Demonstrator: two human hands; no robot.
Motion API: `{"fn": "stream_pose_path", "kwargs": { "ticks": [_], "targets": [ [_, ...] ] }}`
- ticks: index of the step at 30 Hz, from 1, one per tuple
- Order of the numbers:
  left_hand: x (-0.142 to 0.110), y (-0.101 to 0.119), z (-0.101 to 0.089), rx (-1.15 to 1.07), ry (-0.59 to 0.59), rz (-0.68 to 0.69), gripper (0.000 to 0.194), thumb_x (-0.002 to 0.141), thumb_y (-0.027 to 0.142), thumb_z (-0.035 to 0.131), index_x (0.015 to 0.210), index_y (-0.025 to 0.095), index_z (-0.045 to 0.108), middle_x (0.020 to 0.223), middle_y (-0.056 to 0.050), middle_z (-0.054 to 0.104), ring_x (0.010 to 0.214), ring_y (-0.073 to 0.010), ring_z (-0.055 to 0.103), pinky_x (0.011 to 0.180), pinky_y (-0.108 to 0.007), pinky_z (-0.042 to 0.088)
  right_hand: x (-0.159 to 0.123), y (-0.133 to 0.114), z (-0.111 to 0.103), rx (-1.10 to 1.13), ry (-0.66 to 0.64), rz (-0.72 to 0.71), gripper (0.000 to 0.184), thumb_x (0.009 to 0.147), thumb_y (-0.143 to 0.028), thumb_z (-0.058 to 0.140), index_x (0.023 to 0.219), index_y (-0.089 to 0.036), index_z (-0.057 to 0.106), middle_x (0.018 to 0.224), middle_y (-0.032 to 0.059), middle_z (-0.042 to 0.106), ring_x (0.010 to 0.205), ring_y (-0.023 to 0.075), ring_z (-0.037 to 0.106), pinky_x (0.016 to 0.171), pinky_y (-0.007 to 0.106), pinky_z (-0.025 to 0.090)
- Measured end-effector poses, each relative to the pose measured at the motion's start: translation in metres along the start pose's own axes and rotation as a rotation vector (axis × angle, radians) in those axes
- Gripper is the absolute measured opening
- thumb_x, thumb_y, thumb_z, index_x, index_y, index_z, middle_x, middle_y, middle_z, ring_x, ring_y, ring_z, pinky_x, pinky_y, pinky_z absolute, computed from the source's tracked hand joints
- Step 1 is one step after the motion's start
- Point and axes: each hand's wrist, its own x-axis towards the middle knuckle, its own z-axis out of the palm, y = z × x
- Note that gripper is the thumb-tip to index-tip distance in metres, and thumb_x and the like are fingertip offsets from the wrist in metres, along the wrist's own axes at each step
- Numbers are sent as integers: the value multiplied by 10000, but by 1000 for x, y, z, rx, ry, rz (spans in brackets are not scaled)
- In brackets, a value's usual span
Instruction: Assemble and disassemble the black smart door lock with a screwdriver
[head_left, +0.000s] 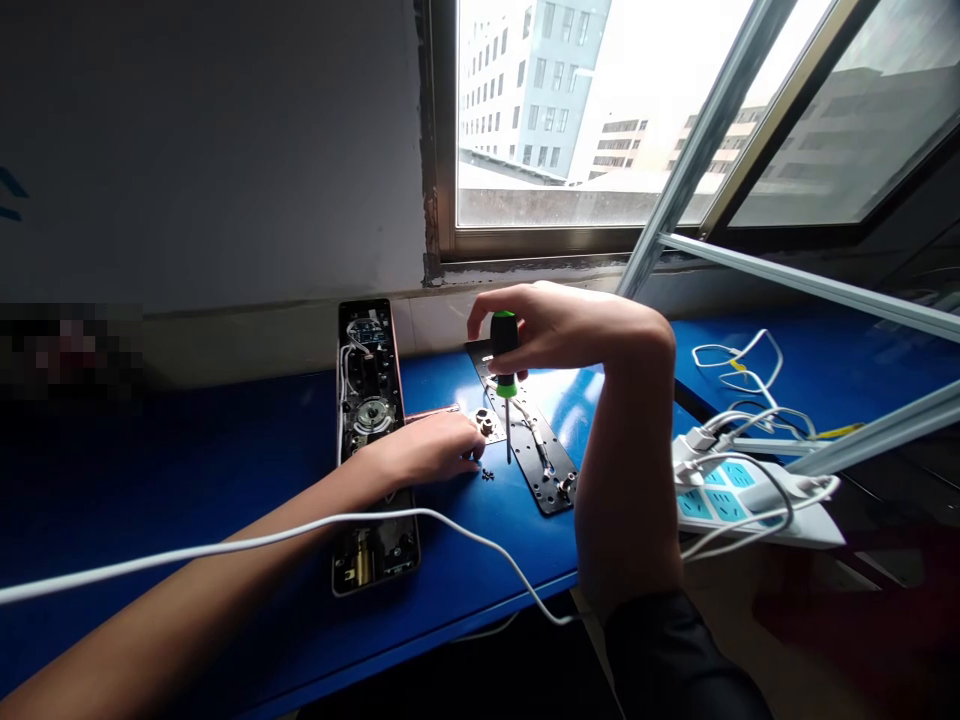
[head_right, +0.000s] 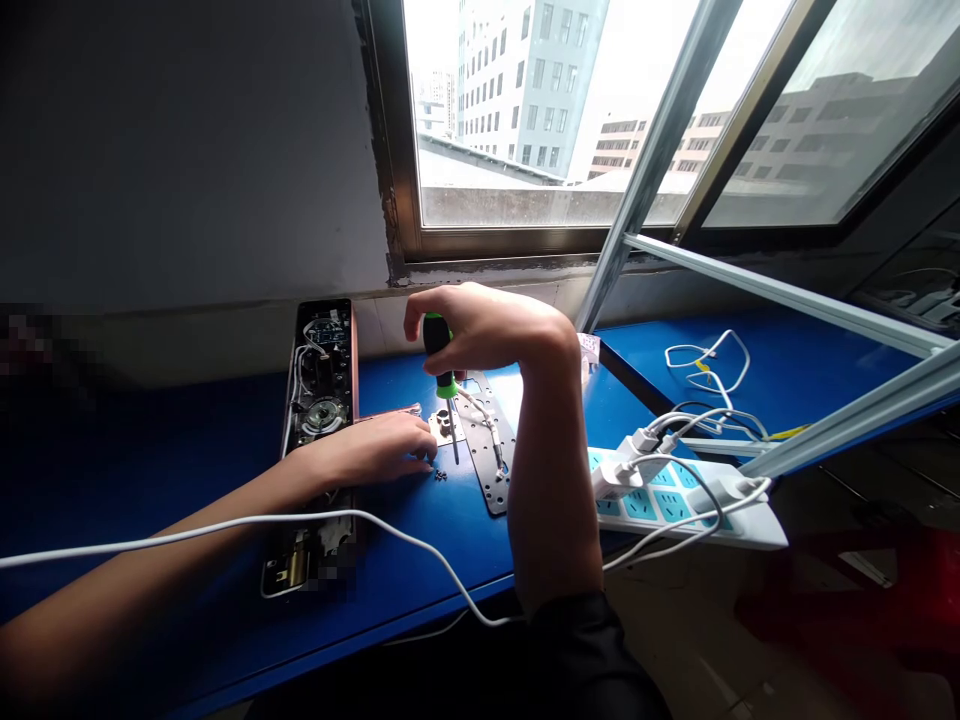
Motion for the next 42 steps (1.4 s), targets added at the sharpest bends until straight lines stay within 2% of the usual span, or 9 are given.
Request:
{"fn": "stream_pose_path", "kwargs": {
  "ticks": [3,7,12,14,18,22,27,33,42],
  "targets": [
    [-7,-1,-2,-4,40,22,55,910,210,773,960,219,794,954,-45,761,933,-225,713,911,-349,538,0,-2,1,18,-9,-6,326,798,-141,767,1101,-244,710,871,15,768,669,161,714,520,261,490],
    [-29,0,-10,-11,174,33,143,944,190,729,1068,211,797,1041,-70,765,966,-231,717,838,-329,562,2,-5,2,-2,14,-77,327,815,-166,757,1130,-234,700,904,15,753,679,144,694,535,256,480],
    [-76,-5,-14,-16,527,46,220,1024,165,576,1138,167,763,1082,-101,757,988,-224,694,858,-367,598,9,-15,7,-4,93,-348,301,852,-209,728,1150,-207,693,1022,16,737,766,118,659,629,254,494],
    [-97,-10,-8,-14,675,36,243,1019,154,581,1205,162,737,1114,-107,741,1025,-221,678,880,-371,603,13,-21,12,63,97,-433,297,864,-217,721,1157,-187,682,1064,24,735,792,114,662,665,254,512],
    [-131,-24,12,21,878,-113,247,987,123,599,1188,175,732,1104,-91,720,1058,-229,655,926,-395,583,23,-39,25,187,150,-501,375,877,-207,706,1244,-181,635,1012,18,729,755,103,645,630,241,508],
    [-146,-30,19,59,890,-172,248,970,109,579,1153,166,736,1102,-97,707,1063,-244,637,935,-415,576,34,-57,40,146,236,-544,320,863,-162,696,1181,-175,657,834,-21,689,685,86,598,608,231,485],
    [-145,-22,16,63,809,-143,311,973,93,547,1225,154,718,1206,-127,695,1174,-283,579,1022,-487,545,40,-68,49,70,283,-602,249,849,-168,698,1098,-169,681,796,-30,686,648,71,579,616,219,482],
    [-136,-10,27,76,715,-175,406,968,113,556,1356,141,672,1370,-162,628,1334,-346,485,1083,-563,494,43,-67,50,7,325,-570,257,843,-171,693,1099,-162,690,805,-12,712,673,88,609,668,231,487],
    [-129,-8,34,98,714,-218,400,966,121,542,1344,145,670,1361,-169,639,1345,-362,481,1057,-575,498,49,-65,58,1,330,-627,159,818,-117,669,968,-167,658,784,-33,683,637,62,542,637,192,444]
  ]
}}
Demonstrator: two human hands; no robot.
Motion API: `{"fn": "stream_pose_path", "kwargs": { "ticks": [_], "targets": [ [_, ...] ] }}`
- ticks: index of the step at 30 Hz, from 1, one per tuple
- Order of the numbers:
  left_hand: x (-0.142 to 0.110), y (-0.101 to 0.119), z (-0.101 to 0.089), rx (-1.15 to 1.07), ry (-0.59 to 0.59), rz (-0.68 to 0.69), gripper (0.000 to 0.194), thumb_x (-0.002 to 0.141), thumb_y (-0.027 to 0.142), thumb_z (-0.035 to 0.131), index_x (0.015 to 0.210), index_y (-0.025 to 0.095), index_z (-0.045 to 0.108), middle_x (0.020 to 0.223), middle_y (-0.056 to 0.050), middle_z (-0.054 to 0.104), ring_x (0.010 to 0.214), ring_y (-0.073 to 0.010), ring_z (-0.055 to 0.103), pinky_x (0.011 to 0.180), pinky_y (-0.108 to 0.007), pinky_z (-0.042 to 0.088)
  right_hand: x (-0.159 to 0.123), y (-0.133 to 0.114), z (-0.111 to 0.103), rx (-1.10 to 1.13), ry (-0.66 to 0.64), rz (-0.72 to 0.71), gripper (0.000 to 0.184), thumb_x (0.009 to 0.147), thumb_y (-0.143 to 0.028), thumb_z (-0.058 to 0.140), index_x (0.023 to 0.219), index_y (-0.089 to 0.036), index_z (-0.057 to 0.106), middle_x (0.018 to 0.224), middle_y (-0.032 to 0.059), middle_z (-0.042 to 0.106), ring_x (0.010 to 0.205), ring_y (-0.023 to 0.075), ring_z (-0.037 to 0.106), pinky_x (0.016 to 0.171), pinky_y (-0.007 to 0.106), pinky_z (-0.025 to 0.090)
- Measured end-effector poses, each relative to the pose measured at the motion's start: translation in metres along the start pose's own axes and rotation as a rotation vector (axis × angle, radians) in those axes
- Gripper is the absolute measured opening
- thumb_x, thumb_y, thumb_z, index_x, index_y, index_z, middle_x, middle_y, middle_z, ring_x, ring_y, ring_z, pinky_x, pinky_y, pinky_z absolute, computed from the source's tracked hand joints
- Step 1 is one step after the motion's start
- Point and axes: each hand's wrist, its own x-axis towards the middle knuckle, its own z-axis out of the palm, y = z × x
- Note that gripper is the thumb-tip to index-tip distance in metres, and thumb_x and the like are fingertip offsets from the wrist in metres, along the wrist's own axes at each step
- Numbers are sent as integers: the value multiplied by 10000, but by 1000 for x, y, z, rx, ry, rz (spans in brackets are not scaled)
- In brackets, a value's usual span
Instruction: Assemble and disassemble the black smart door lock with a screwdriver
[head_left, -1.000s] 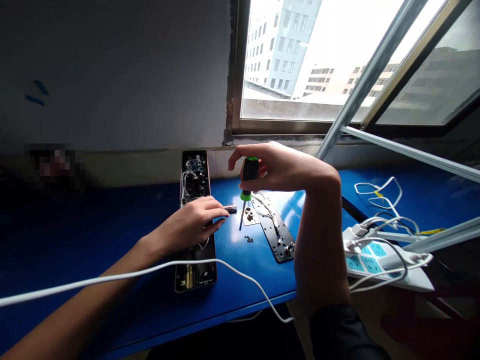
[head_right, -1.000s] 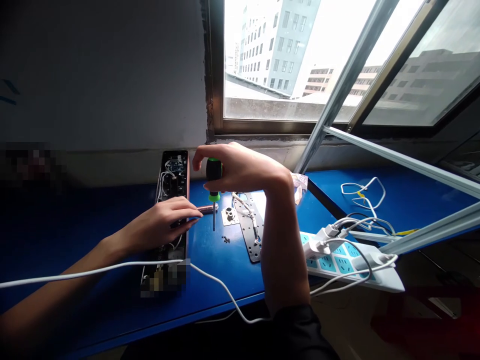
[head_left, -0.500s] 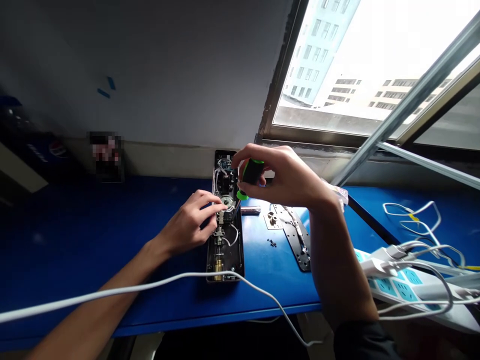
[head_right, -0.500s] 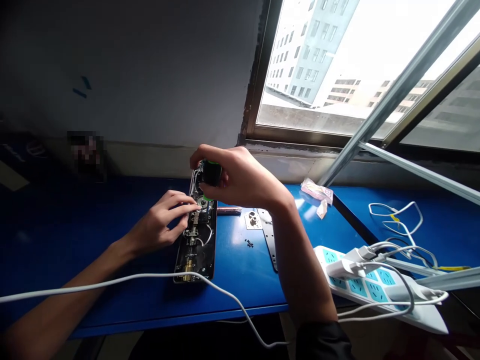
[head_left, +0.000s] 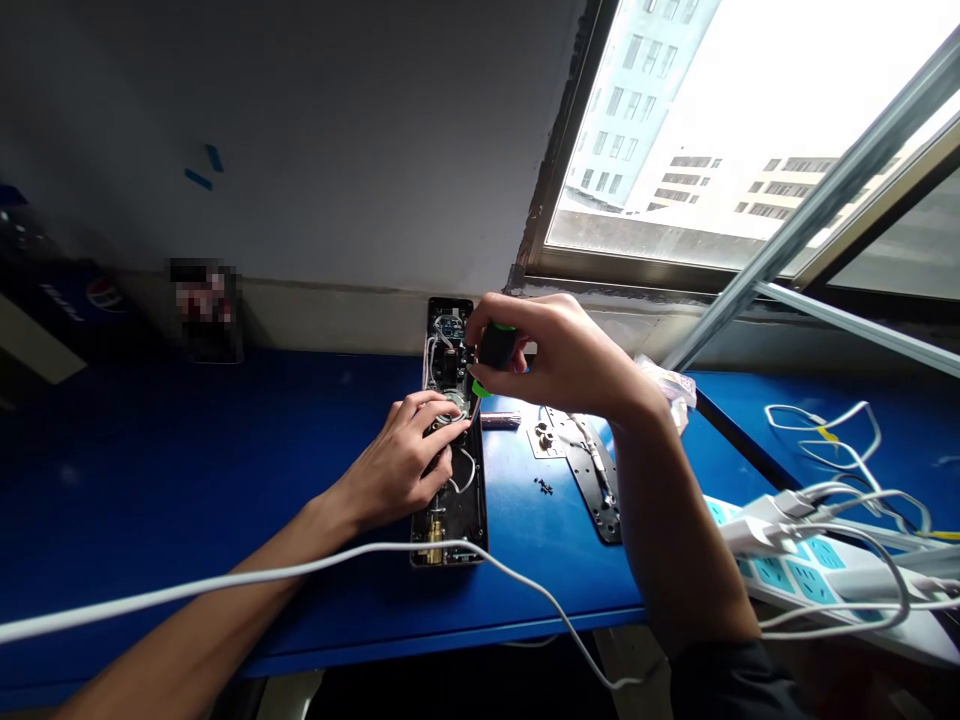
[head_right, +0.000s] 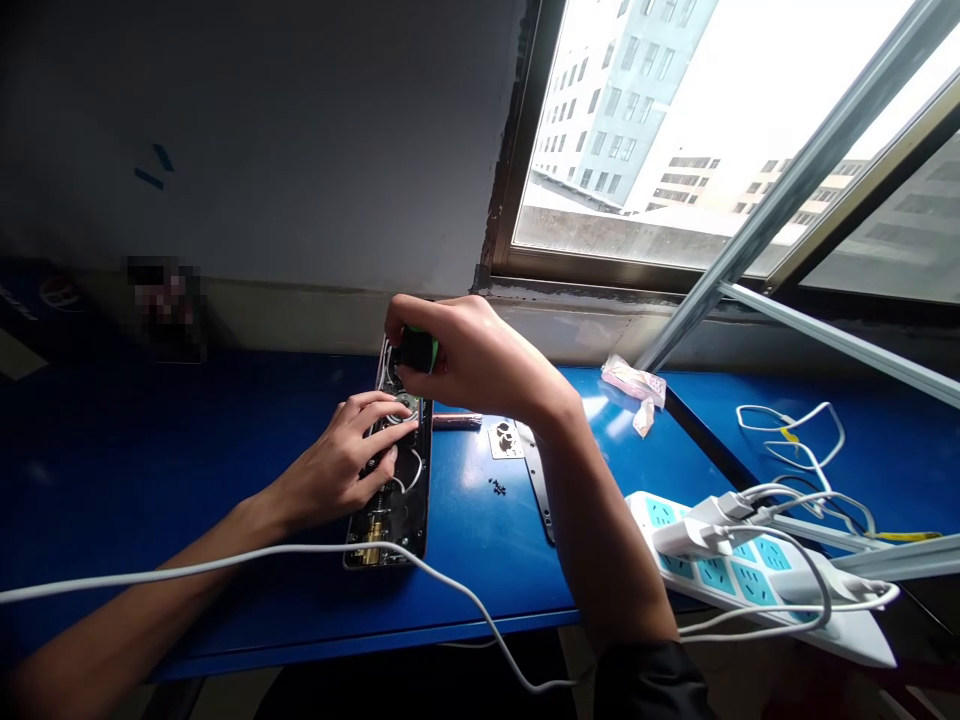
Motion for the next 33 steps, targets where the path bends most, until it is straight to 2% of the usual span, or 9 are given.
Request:
{"fn": "stream_pose_path", "kwargs": {
  "ticks": [9,14,16,18,20,23,25,30,33],
  "targets": [
    [0,-1,-1,7,-6,-9,401,973,117,527,1349,128,664,1343,-169,637,1339,-352,484,1068,-569,504,0,-1,2,-89,39,27,98,859,-207,730,917,-175,657,750,-35,668,631,71,513,620,207,408],
    [1,-1,0,-4,3,-19,416,977,118,534,1375,154,652,1351,-159,629,1346,-345,473,1092,-576,504,0,-7,4,-233,89,106,287,944,-412,711,809,-161,672,628,-33,600,554,73,455,569,245,347],
    [1,-2,-1,-15,14,-26,406,981,121,537,1368,141,657,1339,-164,628,1342,-341,472,1105,-569,506,-1,-10,2,-142,26,58,137,969,-284,660,964,-159,716,762,-10,689,627,78,533,620,234,398],
    [1,-2,-1,-23,29,-30,385,984,129,539,1344,132,675,1332,-169,624,1340,-342,469,1118,-568,504,-3,-13,-1,-23,-80,-18,291,923,-141,630,1206,-172,691,973,17,746,774,92,616,707,226,447],
    [1,-2,-1,-24,39,-33,373,983,136,544,1326,134,689,1333,-171,617,1342,-347,466,1127,-576,499,-4,-13,-2,8,-127,-40,410,884,-120,636,1288,-177,658,1027,27,751,819,107,634,731,238,455],
    [1,-3,-1,-29,34,-39,392,978,141,556,1346,158,687,1338,-160,619,1337,-345,475,1130,-578,500,-3,-12,0,-72,-57,24,177,933,-276,666,1064,-170,721,840,12,732,703,113,594,673,265,423],
    [1,-3,-1,-38,31,-46,409,976,145,562,1367,178,679,1338,-149,625,1332,-339,484,1128,-575,504,-1,-10,1,-72,-25,44,156,967,-298,627,958,-173,720,805,10,725,682,108,585,663,265,417],
    [1,-2,-1,-46,37,-53,409,975,141,565,1364,184,684,1344,-152,624,1336,-343,486,1128,-585,502,-2,-10,-3,11,-77,-16,340,831,-188,653,1170,-170,680,1008,31,759,786,124,626,698,261,450],
    [1,-2,-1,-44,36,-43,410,974,143,568,1366,179,681,1333,-154,630,1321,-342,494,1121,-587,505,-2,-9,-3,-64,-7,34,147,887,-232,637,993,-168,716,827,-3,730,686,102,579,656,260,424]
  ]
}}
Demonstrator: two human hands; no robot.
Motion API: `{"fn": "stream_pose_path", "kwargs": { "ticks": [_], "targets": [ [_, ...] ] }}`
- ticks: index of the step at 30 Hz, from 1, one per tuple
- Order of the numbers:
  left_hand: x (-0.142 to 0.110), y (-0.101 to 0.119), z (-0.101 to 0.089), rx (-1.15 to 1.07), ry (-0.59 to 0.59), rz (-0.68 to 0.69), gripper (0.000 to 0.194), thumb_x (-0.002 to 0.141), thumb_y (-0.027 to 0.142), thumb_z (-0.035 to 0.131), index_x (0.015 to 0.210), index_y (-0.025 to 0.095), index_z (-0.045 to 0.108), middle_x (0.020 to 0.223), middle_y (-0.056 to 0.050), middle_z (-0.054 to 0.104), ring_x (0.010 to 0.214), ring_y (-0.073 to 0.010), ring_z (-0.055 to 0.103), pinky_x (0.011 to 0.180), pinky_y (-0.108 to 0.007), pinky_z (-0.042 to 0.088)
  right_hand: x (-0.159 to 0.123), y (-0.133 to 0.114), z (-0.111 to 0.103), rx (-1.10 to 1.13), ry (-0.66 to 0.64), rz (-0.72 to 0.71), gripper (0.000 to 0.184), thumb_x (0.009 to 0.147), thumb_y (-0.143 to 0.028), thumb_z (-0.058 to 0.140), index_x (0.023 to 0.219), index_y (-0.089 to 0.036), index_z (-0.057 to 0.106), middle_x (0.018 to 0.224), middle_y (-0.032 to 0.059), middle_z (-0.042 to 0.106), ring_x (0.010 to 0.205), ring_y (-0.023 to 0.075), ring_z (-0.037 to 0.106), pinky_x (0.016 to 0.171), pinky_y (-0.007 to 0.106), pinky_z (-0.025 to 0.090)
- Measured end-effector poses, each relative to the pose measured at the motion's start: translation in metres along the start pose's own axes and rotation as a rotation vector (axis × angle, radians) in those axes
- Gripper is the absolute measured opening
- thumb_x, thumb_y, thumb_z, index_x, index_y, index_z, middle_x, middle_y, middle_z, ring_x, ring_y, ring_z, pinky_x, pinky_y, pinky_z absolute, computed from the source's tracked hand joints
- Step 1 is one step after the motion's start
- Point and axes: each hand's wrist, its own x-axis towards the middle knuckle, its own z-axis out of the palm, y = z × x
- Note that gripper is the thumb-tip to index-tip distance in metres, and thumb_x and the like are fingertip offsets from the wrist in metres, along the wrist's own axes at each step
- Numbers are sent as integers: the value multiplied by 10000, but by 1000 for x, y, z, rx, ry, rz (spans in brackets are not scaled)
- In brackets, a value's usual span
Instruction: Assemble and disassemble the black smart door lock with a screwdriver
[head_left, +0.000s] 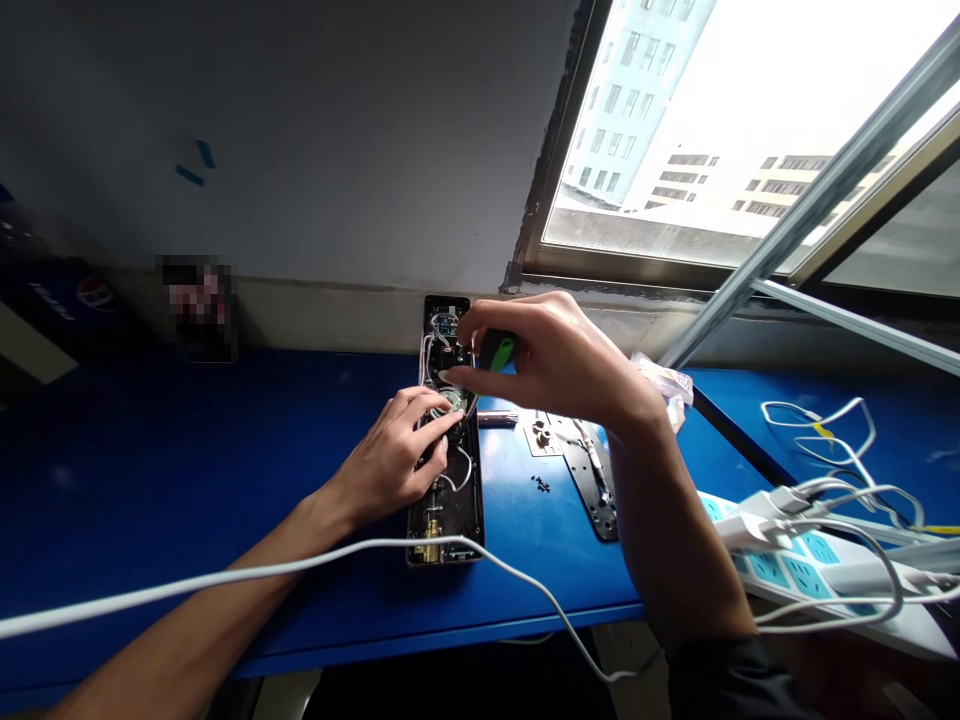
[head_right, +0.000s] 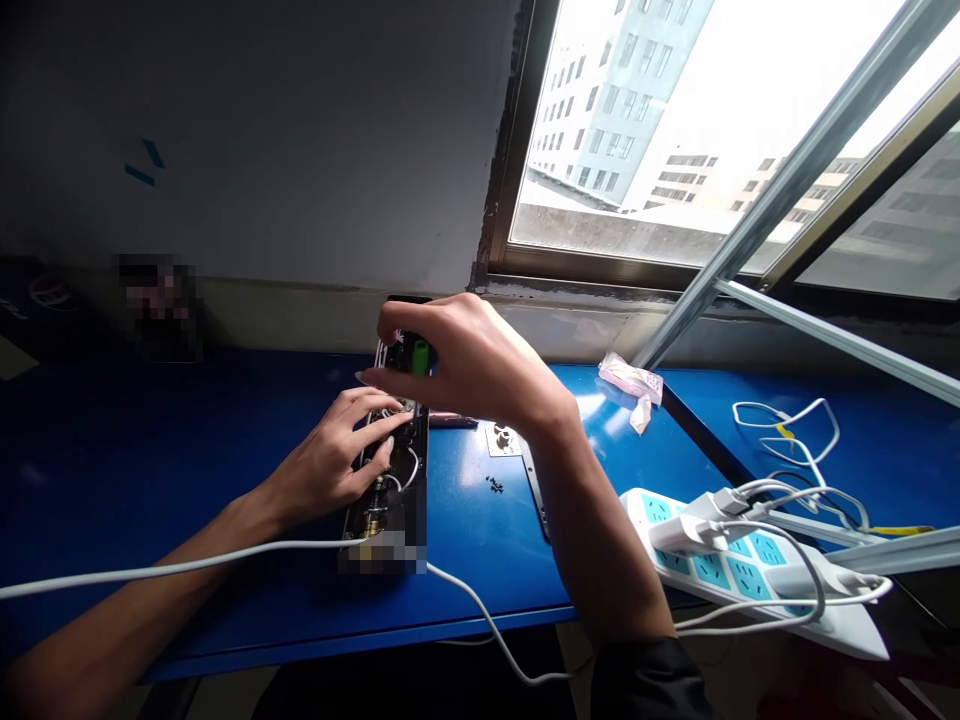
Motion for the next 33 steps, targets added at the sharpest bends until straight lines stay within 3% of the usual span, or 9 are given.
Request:
{"fn": "stream_pose_path", "kwargs": {
  "ticks": [2,5,10,15,18,20,25,30,33],
  "targets": [
    [0,0,0,6,-3,7,403,981,143,560,1366,163,677,1327,-159,631,1319,-338,494,1119,-580,508,0,1,1,13,13,-12,150,891,-183,597,978,-172,719,845,-1,736,710,102,596,678,257,431],
    [0,0,0,20,0,12,386,988,144,551,1353,134,678,1324,-172,625,1316,-339,492,1110,-576,516,1,0,1,44,-38,-37,326,828,-181,633,1148,-184,698,1025,35,760,838,145,643,712,274,444],
    [1,0,-1,16,-8,5,406,984,142,561,1374,171,668,1333,-159,626,1317,-334,498,1112,-578,515,1,-1,2,-24,40,37,148,920,-294,635,955,-183,726,800,6,725,660,108,571,637,272,402],
    [2,2,-3,2,-6,-10,393,987,140,559,1361,165,679,1314,-157,634,1312,-329,507,1118,-568,513,1,-3,0,11,-39,11,260,839,-224,664,1093,-187,707,943,33,755,752,137,619,662,278,425],
    [2,3,-4,-6,0,-15,401,983,140,565,1363,189,681,1316,-146,636,1311,-327,510,1113,-568,515,2,-3,1,-52,-8,78,175,889,-306,665,1011,-189,712,812,15,730,680,129,590,650,285,409],
    [2,3,-3,-7,-2,-12,405,984,142,564,1370,190,677,1323,-145,635,1314,-328,508,1112,-569,515,2,-2,2,-48,13,90,147,930,-271,613,999,-189,713,753,0,711,636,111,569,642,277,402],
    [1,2,-3,13,-10,-12,384,991,152,560,1358,150,675,1327,-162,630,1308,-325,508,1114,-565,513,0,-3,-3,28,-59,16,404,816,-196,666,1220,-190,661,1087,62,750,878,168,646,721,282,446],
    [2,2,-3,16,1,-6,398,981,141,570,1362,186,676,1317,-145,635,1307,-317,516,1105,-559,522,1,-3,-1,-8,-24,62,232,911,-394,705,1019,-189,696,792,0,695,642,108,525,615,268,375],
    [3,2,-3,11,2,-2,404,976,137,570,1363,187,677,1315,-143,637,1309,-317,516,1114,-562,516,3,-2,3,-19,13,37,152,962,-321,637,949,-185,703,734,-9,669,621,98,494,615,261,368]
  ]
}}
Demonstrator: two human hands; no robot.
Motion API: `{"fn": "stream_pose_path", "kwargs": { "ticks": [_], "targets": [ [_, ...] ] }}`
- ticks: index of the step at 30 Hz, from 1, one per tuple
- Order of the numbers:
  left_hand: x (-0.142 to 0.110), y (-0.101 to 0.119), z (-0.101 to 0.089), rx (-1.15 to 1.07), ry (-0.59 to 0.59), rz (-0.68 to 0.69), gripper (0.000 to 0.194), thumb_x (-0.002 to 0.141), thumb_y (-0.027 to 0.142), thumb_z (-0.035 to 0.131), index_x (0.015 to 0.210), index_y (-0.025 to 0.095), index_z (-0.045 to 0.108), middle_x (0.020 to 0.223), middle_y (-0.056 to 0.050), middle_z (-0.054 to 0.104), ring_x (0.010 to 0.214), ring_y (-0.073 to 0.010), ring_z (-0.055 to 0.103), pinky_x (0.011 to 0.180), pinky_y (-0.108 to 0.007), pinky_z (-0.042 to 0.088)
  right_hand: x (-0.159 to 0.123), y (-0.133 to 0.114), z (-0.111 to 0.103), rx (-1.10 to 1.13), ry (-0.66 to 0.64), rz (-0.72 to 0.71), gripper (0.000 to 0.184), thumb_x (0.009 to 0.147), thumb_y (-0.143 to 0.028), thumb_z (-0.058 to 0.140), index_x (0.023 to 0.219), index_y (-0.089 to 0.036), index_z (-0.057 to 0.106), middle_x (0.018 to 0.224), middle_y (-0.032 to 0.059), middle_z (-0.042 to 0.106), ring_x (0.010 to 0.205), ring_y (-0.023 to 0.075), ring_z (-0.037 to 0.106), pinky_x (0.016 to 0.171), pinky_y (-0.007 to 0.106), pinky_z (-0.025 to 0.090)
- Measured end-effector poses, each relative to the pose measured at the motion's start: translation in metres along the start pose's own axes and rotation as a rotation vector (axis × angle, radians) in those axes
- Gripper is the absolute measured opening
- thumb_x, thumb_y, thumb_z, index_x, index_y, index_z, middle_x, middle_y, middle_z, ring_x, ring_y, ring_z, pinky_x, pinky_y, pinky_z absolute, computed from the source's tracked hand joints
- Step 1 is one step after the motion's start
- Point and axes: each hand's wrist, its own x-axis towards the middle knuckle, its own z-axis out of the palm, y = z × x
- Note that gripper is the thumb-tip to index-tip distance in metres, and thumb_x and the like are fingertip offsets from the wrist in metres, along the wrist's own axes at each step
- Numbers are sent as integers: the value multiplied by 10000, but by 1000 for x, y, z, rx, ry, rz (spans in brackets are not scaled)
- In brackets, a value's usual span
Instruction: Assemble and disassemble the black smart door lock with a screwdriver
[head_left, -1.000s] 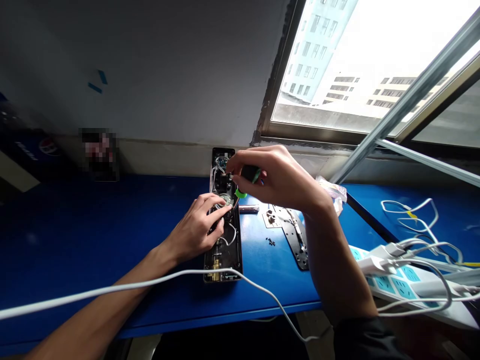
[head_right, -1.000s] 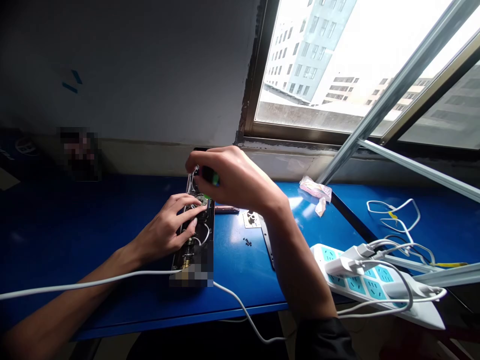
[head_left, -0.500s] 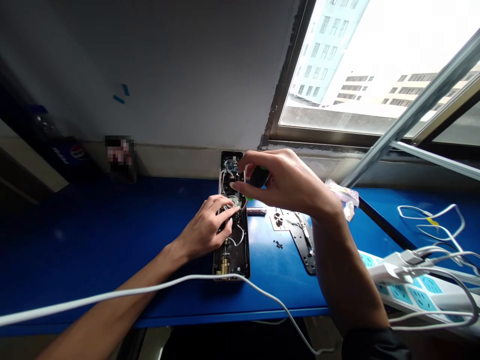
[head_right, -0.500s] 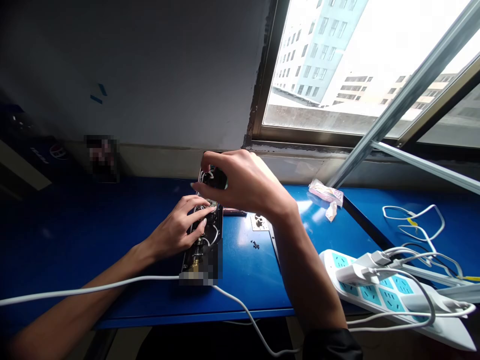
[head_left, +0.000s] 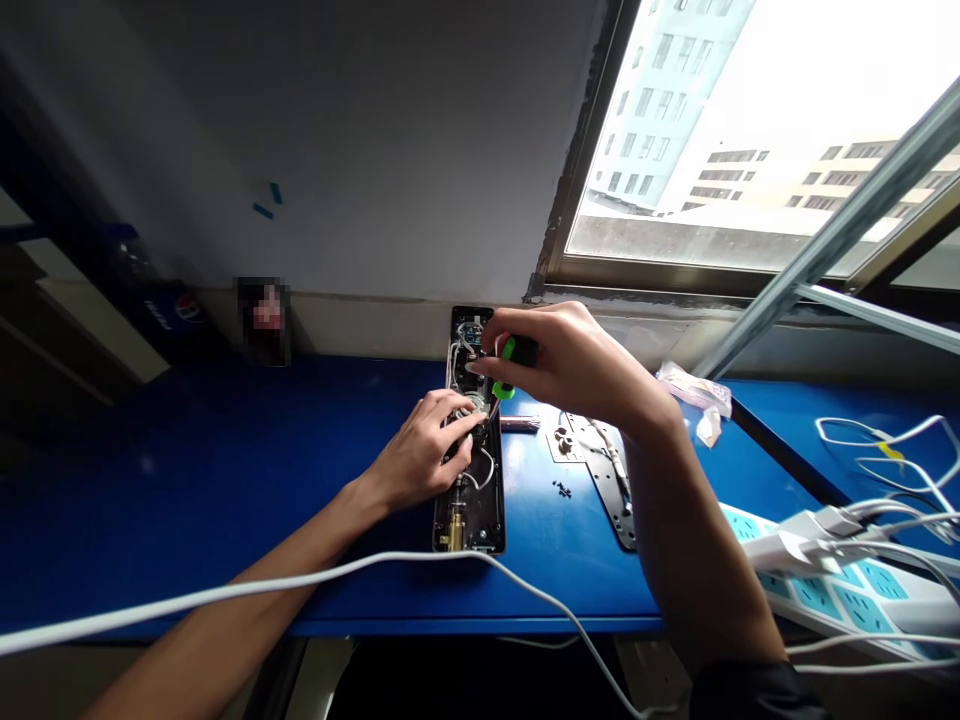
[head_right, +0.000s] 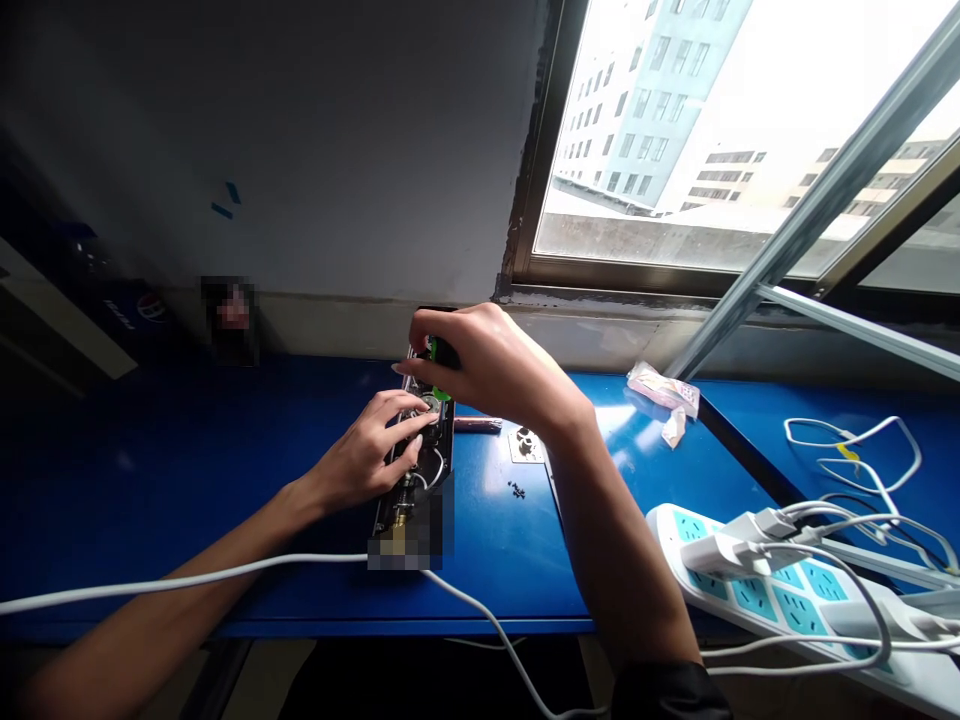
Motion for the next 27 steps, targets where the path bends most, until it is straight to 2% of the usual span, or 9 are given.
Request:
{"fn": "stream_pose_path", "kwargs": {
  "ticks": [2,5,10,12,16,19,21,25,27],
  "targets": [
    [0,0,0,0,-2,-3,401,975,136,568,1356,185,681,1312,-144,637,1308,-318,520,1113,-563,515,0,0,0,27,-25,-27,147,924,-230,621,1037,-187,704,816,9,710,671,111,544,643,261,395],
    [0,0,0,0,-9,-11,388,981,142,564,1349,173,684,1316,-149,634,1312,-318,518,1115,-556,513,0,0,-2,58,-72,-49,318,851,-225,671,1167,-185,684,970,46,749,764,142,610,667,270,426],
    [0,1,-2,7,-16,-15,380,986,144,567,1349,125,677,1330,-173,631,1318,-323,509,1127,-552,502,0,3,-2,5,-14,1,156,931,-334,665,963,-190,715,740,-12,697,607,94,525,606,259,402],
    [0,1,-2,3,-13,-12,377,985,144,570,1346,127,679,1325,-175,634,1313,-324,513,1124,-559,504,0,3,-2,8,-14,-16,115,912,-258,652,979,-193,719,780,-3,717,639,102,556,629,259,418],
    [0,1,-2,0,-12,-17,372,986,143,565,1340,148,682,1323,-164,635,1312,-321,518,1114,-556,515,-1,0,-4,28,-89,-35,327,820,-211,695,1147,-192,691,988,49,757,777,151,631,651,272,436],
    [0,1,-2,4,-16,-16,371,986,137,563,1339,132,677,1328,-165,635,1311,-318,514,1124,-551,507,-1,0,-2,-3,-57,3,211,880,-298,706,1064,-194,701,847,16,736,665,119,578,622,269,418],
    [-1,1,-1,4,-13,-10,371,986,130,559,1340,121,672,1325,-168,637,1304,-315,515,1125,-551,505,0,1,-1,-8,-26,1,145,916,-283,676,1029,-195,706,797,3,725,626,105,554,631,268,423],
    [-1,0,-1,7,4,-1,361,983,133,568,1327,123,676,1311,-168,642,1289,-317,527,1108,-549,519,0,1,-1,22,-85,-42,370,856,-200,687,1225,-188,667,1048,62,761,827,160,654,689,275,463],
    [-1,0,-1,10,6,1,365,979,133,574,1329,130,675,1312,-166,643,1289,-319,532,1105,-548,522,0,-1,-2,14,-110,-26,357,874,-264,707,1221,-190,666,1058,60,759,837,164,657,678,275,464]
  ]
}}
